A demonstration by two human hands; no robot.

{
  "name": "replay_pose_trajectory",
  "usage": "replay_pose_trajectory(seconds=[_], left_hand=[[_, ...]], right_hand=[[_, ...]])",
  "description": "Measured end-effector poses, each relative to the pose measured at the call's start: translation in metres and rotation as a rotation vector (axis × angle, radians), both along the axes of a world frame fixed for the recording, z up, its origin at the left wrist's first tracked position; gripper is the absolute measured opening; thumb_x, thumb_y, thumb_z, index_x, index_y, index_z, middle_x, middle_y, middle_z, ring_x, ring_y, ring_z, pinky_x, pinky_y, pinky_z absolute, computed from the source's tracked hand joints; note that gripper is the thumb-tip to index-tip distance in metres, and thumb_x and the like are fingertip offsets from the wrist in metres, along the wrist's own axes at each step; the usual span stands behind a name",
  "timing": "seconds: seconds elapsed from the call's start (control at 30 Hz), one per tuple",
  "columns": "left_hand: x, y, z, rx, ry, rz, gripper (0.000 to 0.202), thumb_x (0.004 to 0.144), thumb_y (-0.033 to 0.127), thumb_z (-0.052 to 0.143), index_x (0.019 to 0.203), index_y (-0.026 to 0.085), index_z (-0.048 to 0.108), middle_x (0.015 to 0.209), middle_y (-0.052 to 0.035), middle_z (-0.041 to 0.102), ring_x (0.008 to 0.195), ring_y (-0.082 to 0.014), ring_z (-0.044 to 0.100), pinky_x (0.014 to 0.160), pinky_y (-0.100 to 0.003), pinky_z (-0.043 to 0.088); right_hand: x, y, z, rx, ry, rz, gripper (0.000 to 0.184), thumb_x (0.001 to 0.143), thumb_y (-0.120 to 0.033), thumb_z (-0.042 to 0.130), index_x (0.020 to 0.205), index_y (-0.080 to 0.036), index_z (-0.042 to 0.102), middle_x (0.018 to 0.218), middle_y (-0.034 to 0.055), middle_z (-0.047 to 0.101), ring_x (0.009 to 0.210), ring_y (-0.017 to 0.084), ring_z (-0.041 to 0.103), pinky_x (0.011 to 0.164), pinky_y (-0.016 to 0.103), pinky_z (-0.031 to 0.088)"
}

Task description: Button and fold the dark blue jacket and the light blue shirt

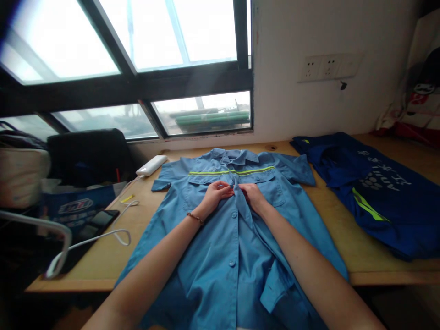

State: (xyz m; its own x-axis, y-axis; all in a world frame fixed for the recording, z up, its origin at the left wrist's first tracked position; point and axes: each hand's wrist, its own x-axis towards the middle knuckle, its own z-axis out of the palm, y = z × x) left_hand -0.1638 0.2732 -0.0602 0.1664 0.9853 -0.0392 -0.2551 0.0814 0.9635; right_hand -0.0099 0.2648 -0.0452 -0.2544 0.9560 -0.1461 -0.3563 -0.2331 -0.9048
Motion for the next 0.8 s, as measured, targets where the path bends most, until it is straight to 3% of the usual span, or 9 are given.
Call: replay_pose_trajectory(seconds=[0.17,0.33,0.4,0.5,0.57,0.8], left_hand=[[0.002,-0.001,0.002,0.021,0.06,0.006,0.029,0.058,0.029,0.073,0.07,0.013,0.053,0.059,-0.0018,0.062,0.057,-0.0133,0.061,0.059,-0.026,0.051],[0.004,-0.004,0.005,0.108,0.133,-0.031,0.026,0.058,0.029,0.072,0.067,0.014,0.053,0.058,-0.0011,0.062,0.055,-0.0128,0.06,0.056,-0.024,0.049],[0.004,-0.004,0.004,0.124,0.135,-0.041,0.025,0.06,0.029,0.071,0.068,0.014,0.053,0.058,-0.0011,0.062,0.056,-0.0135,0.06,0.058,-0.026,0.05],[0.004,-0.004,0.003,0.142,0.137,-0.05,0.022,0.062,0.028,0.069,0.069,0.014,0.053,0.059,-0.001,0.061,0.057,-0.0138,0.06,0.059,-0.026,0.05],[0.004,-0.004,0.003,0.162,0.149,-0.057,0.02,0.063,0.026,0.068,0.069,0.014,0.053,0.058,-0.0008,0.061,0.056,-0.0133,0.059,0.057,-0.025,0.049],[0.006,-0.007,0.009,0.154,0.15,-0.096,0.02,0.064,0.027,0.066,0.072,0.013,0.053,0.059,0.0008,0.059,0.056,-0.0107,0.057,0.057,-0.022,0.047]], right_hand=[[-0.002,-0.001,-0.001,-0.027,0.003,-0.027,0.008,0.064,-0.02,0.061,0.067,-0.013,0.064,0.066,0.0063,0.067,0.06,0.015,0.062,0.054,0.023,0.051],[-0.006,0.0,-0.011,0.03,-0.155,-0.159,0.018,0.058,-0.025,0.069,0.071,-0.015,0.064,0.055,0.0028,0.063,0.048,0.014,0.059,0.044,0.022,0.048],[-0.006,0.0,-0.014,0.141,-0.31,-0.222,0.018,0.06,-0.029,0.066,0.071,-0.015,0.065,0.056,0.0031,0.063,0.048,0.015,0.058,0.044,0.024,0.046],[-0.005,0.001,-0.016,0.41,-0.566,-0.351,0.014,0.063,-0.031,0.063,0.068,-0.018,0.068,0.066,0.0036,0.066,0.06,0.016,0.06,0.059,0.028,0.048],[-0.004,0.003,-0.017,0.51,-0.67,-0.4,0.013,0.063,-0.031,0.063,0.066,-0.019,0.068,0.072,0.0038,0.067,0.066,0.017,0.059,0.067,0.029,0.046],[-0.004,0.005,-0.018,0.469,-0.677,-0.293,0.016,0.064,-0.03,0.06,0.069,-0.015,0.064,0.066,0.0031,0.065,0.062,0.015,0.059,0.061,0.026,0.045]])
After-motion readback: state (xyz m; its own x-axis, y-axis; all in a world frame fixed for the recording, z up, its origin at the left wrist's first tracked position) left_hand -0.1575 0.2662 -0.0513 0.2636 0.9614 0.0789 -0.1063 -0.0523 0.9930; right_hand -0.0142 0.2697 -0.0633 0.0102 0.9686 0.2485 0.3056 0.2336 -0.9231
